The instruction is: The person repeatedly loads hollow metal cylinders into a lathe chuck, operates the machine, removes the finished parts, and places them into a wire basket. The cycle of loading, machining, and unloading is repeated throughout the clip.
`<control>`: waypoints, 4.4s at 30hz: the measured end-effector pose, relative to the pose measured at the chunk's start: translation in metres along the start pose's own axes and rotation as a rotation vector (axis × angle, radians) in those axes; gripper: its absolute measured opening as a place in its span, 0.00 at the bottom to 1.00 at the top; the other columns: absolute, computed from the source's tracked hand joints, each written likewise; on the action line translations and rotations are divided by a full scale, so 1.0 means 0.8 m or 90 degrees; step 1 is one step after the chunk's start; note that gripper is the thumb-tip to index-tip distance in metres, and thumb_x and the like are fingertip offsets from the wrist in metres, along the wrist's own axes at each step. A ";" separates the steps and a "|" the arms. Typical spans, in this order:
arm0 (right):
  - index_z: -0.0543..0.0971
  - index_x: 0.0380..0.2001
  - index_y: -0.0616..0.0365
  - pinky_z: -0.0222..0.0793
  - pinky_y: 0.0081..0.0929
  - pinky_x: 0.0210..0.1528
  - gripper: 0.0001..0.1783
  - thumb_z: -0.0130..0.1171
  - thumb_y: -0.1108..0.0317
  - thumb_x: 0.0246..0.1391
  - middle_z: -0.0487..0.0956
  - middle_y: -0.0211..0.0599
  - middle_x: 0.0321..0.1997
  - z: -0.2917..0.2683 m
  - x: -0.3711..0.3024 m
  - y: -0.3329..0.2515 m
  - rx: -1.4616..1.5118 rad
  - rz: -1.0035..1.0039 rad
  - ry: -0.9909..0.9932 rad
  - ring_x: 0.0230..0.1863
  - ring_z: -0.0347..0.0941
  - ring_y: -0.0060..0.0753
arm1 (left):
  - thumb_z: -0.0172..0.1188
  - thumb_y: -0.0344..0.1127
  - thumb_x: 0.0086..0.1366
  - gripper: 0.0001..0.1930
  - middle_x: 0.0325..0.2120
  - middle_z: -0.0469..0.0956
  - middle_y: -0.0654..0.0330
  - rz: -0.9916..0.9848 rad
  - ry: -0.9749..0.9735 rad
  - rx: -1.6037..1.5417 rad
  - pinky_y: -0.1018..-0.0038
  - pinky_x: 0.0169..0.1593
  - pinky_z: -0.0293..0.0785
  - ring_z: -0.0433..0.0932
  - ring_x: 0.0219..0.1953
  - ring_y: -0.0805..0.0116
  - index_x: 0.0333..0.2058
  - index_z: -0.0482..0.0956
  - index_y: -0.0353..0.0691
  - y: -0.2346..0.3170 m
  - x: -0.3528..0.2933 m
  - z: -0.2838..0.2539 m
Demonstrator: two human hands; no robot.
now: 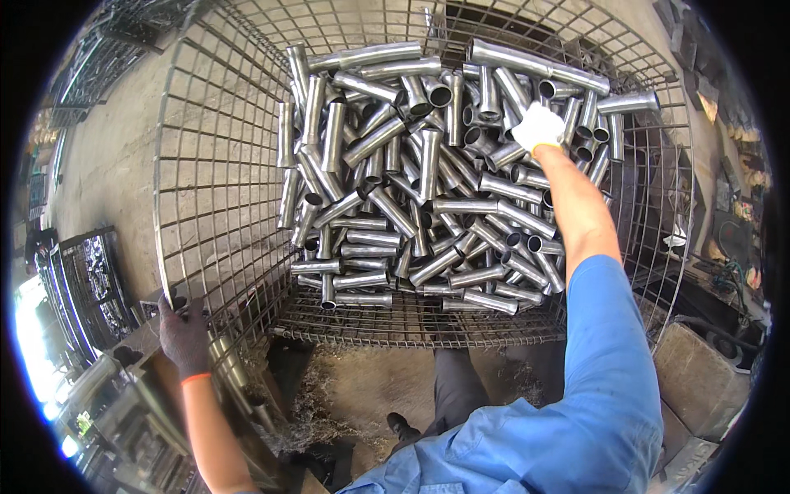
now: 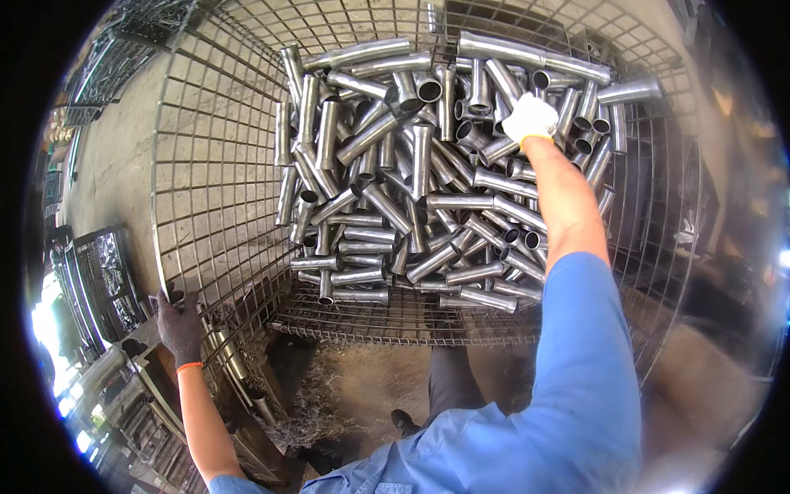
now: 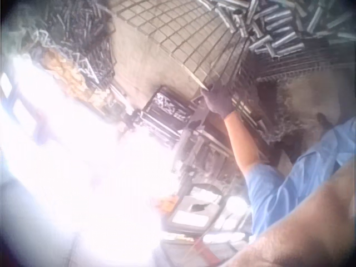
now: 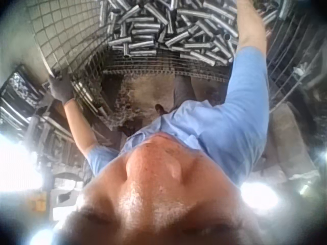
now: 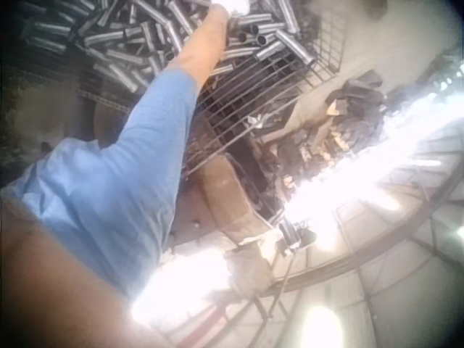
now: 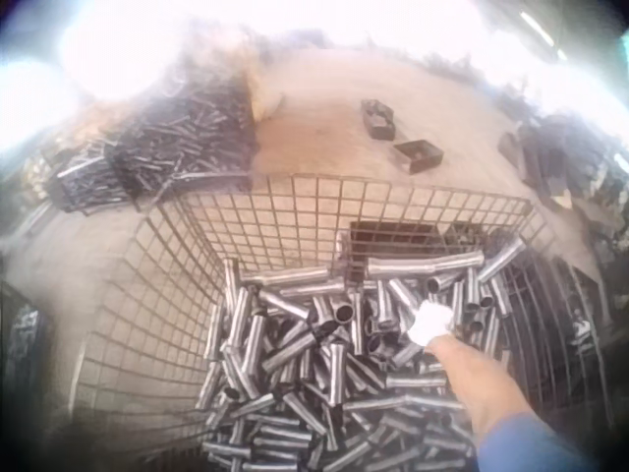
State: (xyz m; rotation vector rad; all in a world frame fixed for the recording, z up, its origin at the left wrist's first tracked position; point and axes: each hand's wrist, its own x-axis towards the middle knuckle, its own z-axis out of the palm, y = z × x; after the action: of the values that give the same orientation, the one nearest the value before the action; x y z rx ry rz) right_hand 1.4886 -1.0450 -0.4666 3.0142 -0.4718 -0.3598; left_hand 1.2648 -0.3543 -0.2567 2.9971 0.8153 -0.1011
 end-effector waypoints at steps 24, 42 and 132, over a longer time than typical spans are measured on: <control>0.82 0.56 0.62 0.75 0.23 0.31 0.20 0.67 0.63 0.66 0.84 0.31 0.40 -0.096 -1.098 -0.174 0.557 -0.255 -1.109 0.32 0.78 0.20 | 0.78 0.42 0.50 0.38 0.54 0.80 0.53 0.137 0.097 -0.211 0.46 0.71 0.66 0.78 0.60 0.52 0.61 0.76 0.44 -0.350 -0.853 -0.060; 0.81 0.54 0.59 0.80 0.39 0.56 0.31 0.77 0.63 0.45 0.88 0.50 0.48 -0.487 -1.572 -0.670 0.319 -1.335 -0.180 0.48 0.87 0.48 | 0.70 0.21 0.61 0.21 0.44 0.86 0.60 -0.555 0.636 -0.974 0.65 0.54 0.83 0.85 0.47 0.66 0.53 0.80 0.38 -0.814 -1.121 -0.166; 0.90 0.35 0.63 0.82 0.36 0.39 0.24 0.80 0.54 0.40 0.89 0.42 0.34 -0.228 -1.915 -0.910 -0.339 -1.387 -0.635 0.36 0.86 0.39 | 0.78 0.27 0.58 0.18 0.43 0.88 0.58 -0.503 0.707 -0.451 0.66 0.52 0.85 0.88 0.46 0.66 0.46 0.83 0.38 -1.008 -1.117 -0.341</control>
State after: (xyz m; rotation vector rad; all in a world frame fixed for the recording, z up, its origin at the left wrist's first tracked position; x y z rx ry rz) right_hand 0.3275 0.1266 -0.0299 1.2351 2.3623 -1.4422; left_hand 0.1023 -0.0968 0.0669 1.7294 1.5619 1.5241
